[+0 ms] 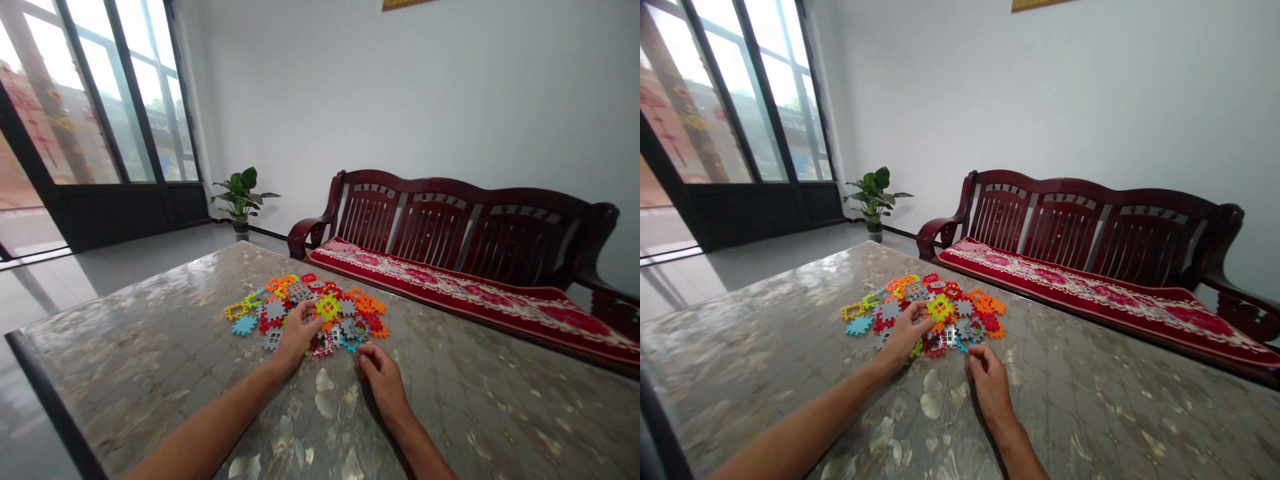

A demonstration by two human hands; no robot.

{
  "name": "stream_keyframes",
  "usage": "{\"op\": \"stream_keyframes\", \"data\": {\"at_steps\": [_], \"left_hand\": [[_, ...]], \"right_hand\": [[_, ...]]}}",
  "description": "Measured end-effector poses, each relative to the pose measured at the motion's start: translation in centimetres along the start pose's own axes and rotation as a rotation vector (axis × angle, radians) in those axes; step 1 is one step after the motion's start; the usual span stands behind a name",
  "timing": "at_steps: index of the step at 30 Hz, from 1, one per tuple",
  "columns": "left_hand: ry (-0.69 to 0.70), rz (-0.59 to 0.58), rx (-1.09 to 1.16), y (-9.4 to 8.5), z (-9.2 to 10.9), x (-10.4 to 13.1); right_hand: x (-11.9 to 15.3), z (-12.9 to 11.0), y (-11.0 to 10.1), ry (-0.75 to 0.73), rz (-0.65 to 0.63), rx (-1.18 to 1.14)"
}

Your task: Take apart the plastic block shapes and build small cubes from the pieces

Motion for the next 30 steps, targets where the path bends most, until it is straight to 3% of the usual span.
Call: {"op": "stream_keyframes", "data": {"at_steps": [4, 7, 10, 13, 17, 22, 25, 30], "left_hand": [[0.018, 0.132, -0.174, -2.3, 0.4, -3.8], [0.045, 0.108, -0.438, -3.5, 1.3, -6.2], [0.158, 0.045, -0.687, -4.7, 2.3, -7.5], [0.254, 0.095, -0.820, -7.1, 2.7, -7.8], [0.189, 0.122, -0.844, -11.8, 1.2, -8.1], [0.047, 0.257, -0.862, -17.7, -1.8, -8.8], [0.009, 0.258, -0.848, -19.4, -3.1, -8.9], [-0.048, 0.182, -0.865, -20.0, -5.0, -8.9]], "right_hand": [[0.0, 0.3, 0.2, -0.019, -0.006, 0.025], [0.0, 0.4, 0.2, -0.012, 0.004, 0.028], [0.0, 0.4, 0.1, -0.007, 0.018, 0.018], [0.1, 0.2, 0.1, 0.008, 0.033, 0.019], [0.3, 0.0, 0.2, 0.022, 0.058, 0.040], [0.5, -0.2, 0.1, -0.012, 0.083, 0.090], [0.6, -0.2, 0.0, -0.032, 0.096, 0.107], [0.5, 0.0, -0.8, -0.063, 0.189, 0.140]]}}
Point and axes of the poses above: each hand's wrist, its own x-axis away from the middle knuckle, its own y-axis out of the palm, z = x × y, the point moved 2 cm from there along -x, towards the middle knuckle
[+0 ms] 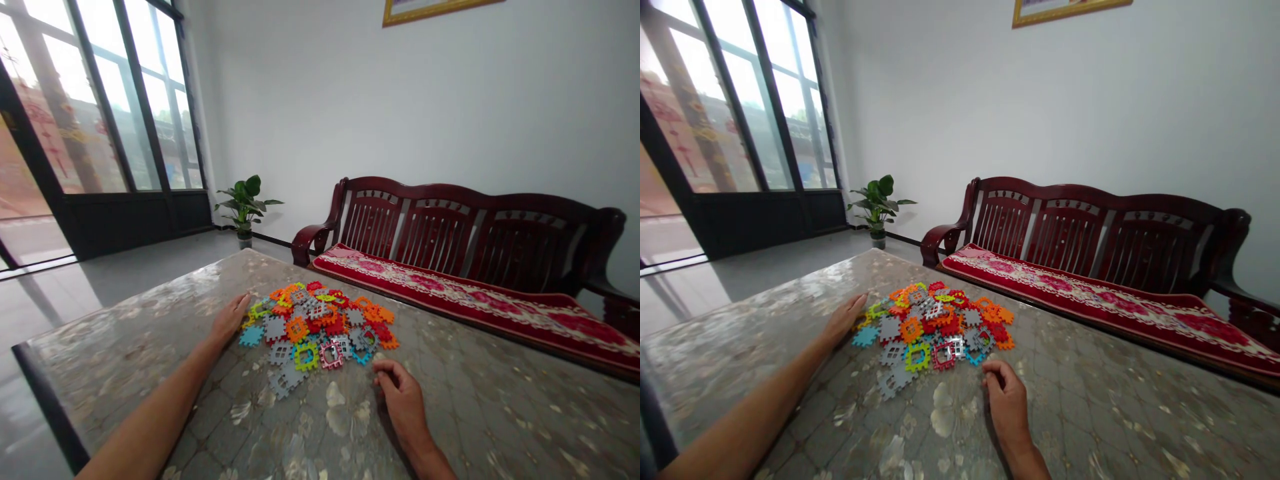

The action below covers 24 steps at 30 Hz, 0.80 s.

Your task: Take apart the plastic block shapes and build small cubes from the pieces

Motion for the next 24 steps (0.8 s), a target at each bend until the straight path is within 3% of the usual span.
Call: {"op": "stream_keyframes", "data": {"at_steps": [4, 9, 14, 18, 24], "left_hand": [[0.061, -0.079, -0.061, 1.4, -0.2, -0.2], [0.179, -0.191, -0.080, 2.7, 1.3, 0.6], [0.166, -0.260, 0.084, 1.9, 1.9, 1.1], [0.105, -0.190, 0.098, 0.5, 0.7, -1.2], [0.073, -0.219, 0.315, 1.7, 0.2, -5.7]], "right_hand": [[-0.2, 0.4, -0.4, 0.001, 0.075, 0.017], [-0.9, 0.6, -1.1, -0.012, 0.133, 0.023], [-2.8, 1.2, -4.8, -0.086, 0.241, 0.188], [-4.3, 2.5, -7.8, -0.011, 0.355, 0.274], [-4.8, 3.7, -8.1, 0.027, 0.301, 0.255]]}}
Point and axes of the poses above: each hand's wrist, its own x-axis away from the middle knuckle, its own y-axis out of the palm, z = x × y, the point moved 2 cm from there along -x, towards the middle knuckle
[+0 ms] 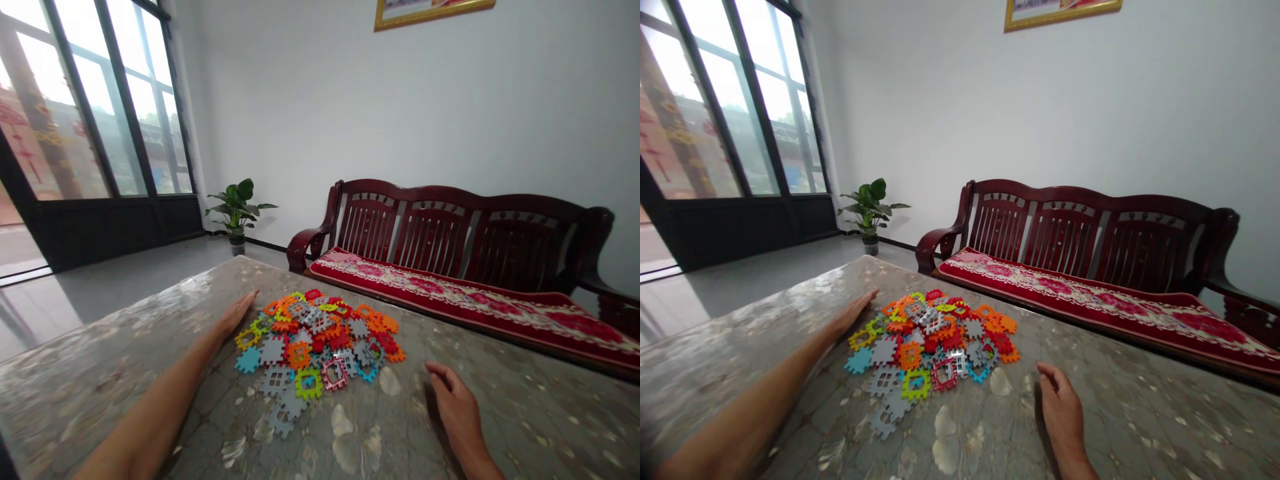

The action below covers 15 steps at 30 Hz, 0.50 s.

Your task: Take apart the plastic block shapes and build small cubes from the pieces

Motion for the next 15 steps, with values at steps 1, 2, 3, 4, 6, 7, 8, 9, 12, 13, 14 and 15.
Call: {"op": "stream_keyframes", "data": {"at_steps": [1, 2, 3, 4, 6, 7, 8, 9, 12, 13, 14, 15], "left_hand": [[0.002, -0.002, 0.051, 0.3, 0.0, -0.6], [0.005, -0.012, 0.095, 0.7, -0.1, -1.2], [0.014, -0.028, 0.131, 1.1, 0.0, -1.6], [0.022, -0.051, 0.158, 1.5, 0.1, -2.0], [0.031, -0.101, 0.187, 2.3, 0.5, -2.6], [0.028, -0.126, 0.193, 2.5, 0.7, -2.7], [0.024, -0.150, 0.194, 2.8, 1.1, -2.8], [0.021, -0.169, 0.193, 2.9, 1.4, -2.8], [0.041, -0.218, 0.201, 3.3, 2.8, -2.4], [0.049, -0.233, 0.213, 3.4, 3.2, -2.2], [0.054, -0.251, 0.229, 3.6, 3.6, -1.9], [0.058, -0.275, 0.244, 3.8, 3.9, -1.7]], "right_hand": [[0.1, 0.1, 0.0, 0.007, 0.004, -0.006], [0.1, 0.2, 0.0, 0.016, 0.013, -0.016], [0.1, 0.3, 0.0, 0.025, 0.023, -0.031], [0.1, 0.4, 0.0, 0.036, 0.035, -0.049], [-0.5, 0.6, 0.3, 0.056, 0.051, -0.080], [-0.9, 0.7, 0.7, 0.055, 0.048, -0.086], [-1.6, 0.6, 1.1, 0.044, 0.034, -0.083], [-2.3, 0.5, 1.8, 0.021, 0.008, -0.068], [-5.0, -0.4, 4.2, -0.105, -0.100, 0.023], [-5.9, -0.9, 5.1, -0.156, -0.136, 0.053], [-6.7, -1.4, 6.1, -0.211, -0.171, 0.086], [-7.3, -1.9, 7.1, -0.252, -0.197, 0.120]]}}
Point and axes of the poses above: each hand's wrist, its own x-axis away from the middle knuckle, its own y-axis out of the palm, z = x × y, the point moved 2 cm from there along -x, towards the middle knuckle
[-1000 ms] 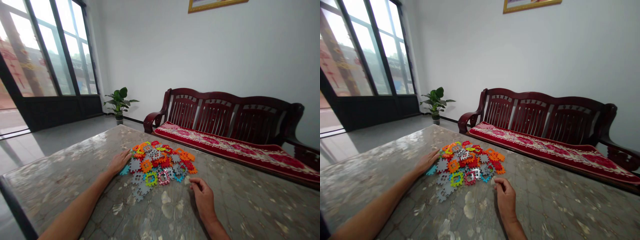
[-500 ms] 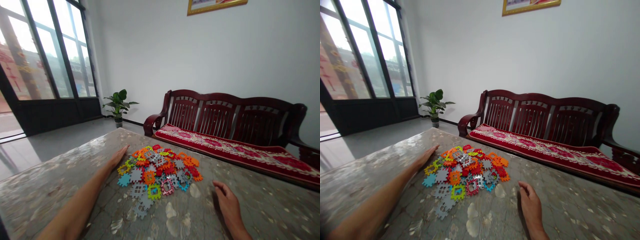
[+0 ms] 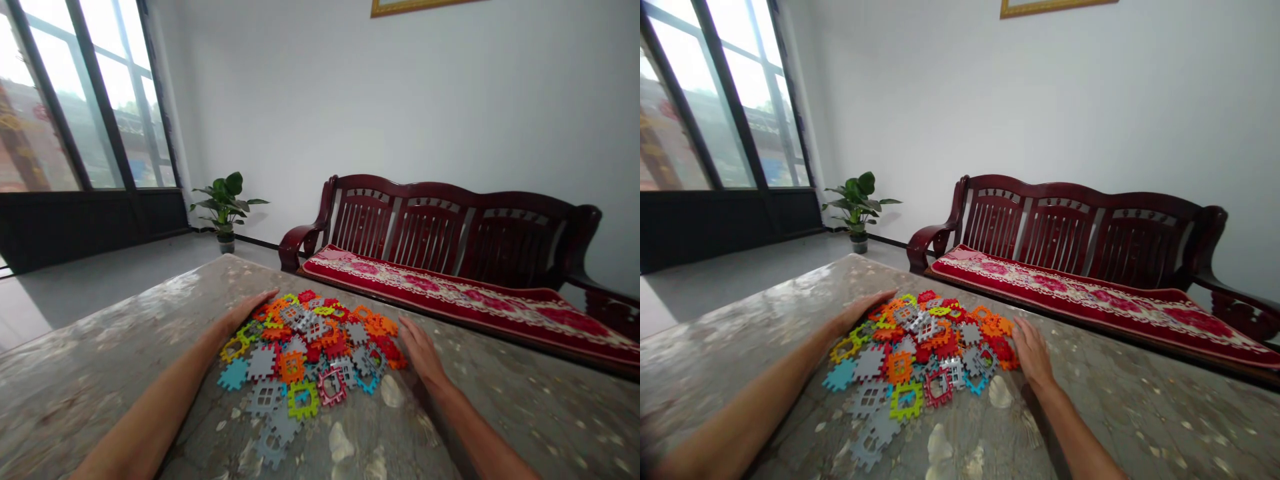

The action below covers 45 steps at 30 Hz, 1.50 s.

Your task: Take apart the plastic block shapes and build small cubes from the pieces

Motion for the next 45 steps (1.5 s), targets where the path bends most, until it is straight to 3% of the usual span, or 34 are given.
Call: {"op": "stream_keyframes", "data": {"at_steps": [3, 7, 12, 22, 29, 32, 35, 37, 39, 42, 45], "left_hand": [[0.006, -0.044, 0.026, 1.1, 0.5, 0.4], [0.057, -0.034, 0.001, 2.1, 1.0, 0.8], [0.036, -0.037, -0.087, 3.4, 1.8, 1.2], [0.164, -0.104, -0.098, 8.3, 3.0, 1.6], [0.189, -0.267, -0.296, 13.0, 4.8, 3.6], [0.219, -0.244, -0.302, 14.2, 5.0, 3.8], [0.256, -0.078, -0.273, 13.4, 4.6, 2.3], [0.254, 0.071, -0.264, 11.8, 4.2, 0.2], [0.245, 0.139, -0.289, 10.1, 3.7, -2.4], [0.215, 0.085, -0.408, 9.1, 2.8, -6.4], [0.213, -0.026, -0.499, 10.1, 1.9, -8.9]], "right_hand": [[-1.8, -1.3, 2.3, -0.047, -0.111, 0.062], [-1.8, -2.7, 4.6, -0.118, -0.261, 0.055], [-0.7, -2.6, 4.9, -0.183, -0.318, 0.080], [1.2, -1.0, 0.5, -0.187, -0.316, 0.147], [2.9, 0.6, -3.8, -0.163, -0.393, 0.192], [3.5, 1.0, -5.4, -0.131, -0.376, 0.135], [4.0, 1.3, -6.3, -0.117, -0.344, 0.040], [4.2, 1.8, -6.7, -0.090, -0.284, -0.037], [4.3, 2.2, -6.8, -0.055, -0.225, -0.109], [4.4, 2.7, -6.8, -0.038, -0.197, -0.141], [4.5, 2.6, -6.9, -0.061, -0.211, -0.107]]}}
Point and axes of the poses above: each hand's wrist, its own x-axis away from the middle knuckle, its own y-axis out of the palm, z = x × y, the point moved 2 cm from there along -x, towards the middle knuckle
